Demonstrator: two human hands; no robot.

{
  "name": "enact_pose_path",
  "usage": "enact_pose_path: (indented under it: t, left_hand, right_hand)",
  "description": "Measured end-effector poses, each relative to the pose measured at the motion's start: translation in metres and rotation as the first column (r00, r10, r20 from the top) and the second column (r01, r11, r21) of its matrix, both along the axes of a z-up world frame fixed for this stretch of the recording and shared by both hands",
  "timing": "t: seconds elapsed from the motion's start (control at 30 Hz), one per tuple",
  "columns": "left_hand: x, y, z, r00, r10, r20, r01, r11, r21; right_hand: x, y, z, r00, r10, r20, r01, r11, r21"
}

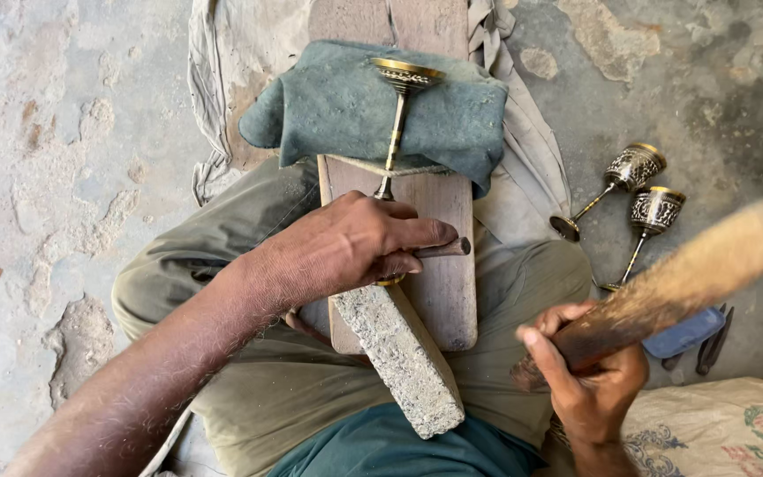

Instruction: The person sits on the floor and uses a wooden mallet to strike a metal punch held against a brass goblet stem. They repeatedly reposition the punch and strike it to create a pattern on the stem, with other finished goblets visible nearby.

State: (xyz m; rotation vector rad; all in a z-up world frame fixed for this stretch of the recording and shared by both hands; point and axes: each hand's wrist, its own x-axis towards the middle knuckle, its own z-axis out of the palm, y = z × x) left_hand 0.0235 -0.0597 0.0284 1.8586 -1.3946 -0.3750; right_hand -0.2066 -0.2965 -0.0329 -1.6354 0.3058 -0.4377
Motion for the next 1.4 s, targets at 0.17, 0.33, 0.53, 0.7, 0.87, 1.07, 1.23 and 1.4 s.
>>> enact_pose_path:
  t: [0.17, 0.33, 0.53, 0.7, 0.87, 1.07, 1.23, 1.4]
  left_hand:
    - [0.001, -0.014, 0.012, 0.996, -0.070, 0.061, 0.040, 0.913, 0.405]
    - [0.006, -0.016, 0.015, 0.988, -0.108, 0.107, 0.065, 0.939, 0.339]
    - [0.010, -0.015, 0.015, 0.994, -0.102, 0.031, 0.085, 0.937, 0.338]
    - [0.006, -0.015, 0.015, 0.998, -0.067, -0.015, 0.068, 0.940, 0.334]
    - [0.005, -0.015, 0.011, 0.998, -0.052, -0.029, 0.058, 0.952, 0.301]
    - [0.003, -0.010, 0.012, 0.999, -0.010, -0.047, 0.024, 0.956, 0.292]
    - [0.001, -0.013, 0.016, 1.000, 0.001, -0.024, 0.009, 0.923, 0.385]
    - [0.003, -0.013, 0.013, 0.999, -0.008, -0.040, 0.022, 0.933, 0.360]
  right_hand:
    - [-0.003, -0.002, -0.004, 0.923, -0.029, -0.383, -0.107, 0.938, -0.330]
    - [-0.004, 0.009, -0.017, 0.956, -0.201, -0.214, 0.124, 0.937, -0.325]
    - [-0.007, -0.005, -0.022, 0.942, -0.192, -0.275, 0.024, 0.856, -0.516]
    - [-0.004, -0.012, -0.023, 0.944, -0.132, -0.303, -0.042, 0.861, -0.507]
    - [-0.004, -0.001, -0.019, 0.938, -0.144, -0.315, 0.012, 0.922, -0.387]
    - [0.003, -0.002, -0.011, 0.947, -0.175, -0.270, 0.042, 0.899, -0.435]
    - [0.005, -0.011, -0.007, 0.959, -0.110, -0.261, 0.024, 0.950, -0.312]
    - [0.000, -0.016, -0.007, 0.958, -0.086, -0.275, -0.002, 0.952, -0.306]
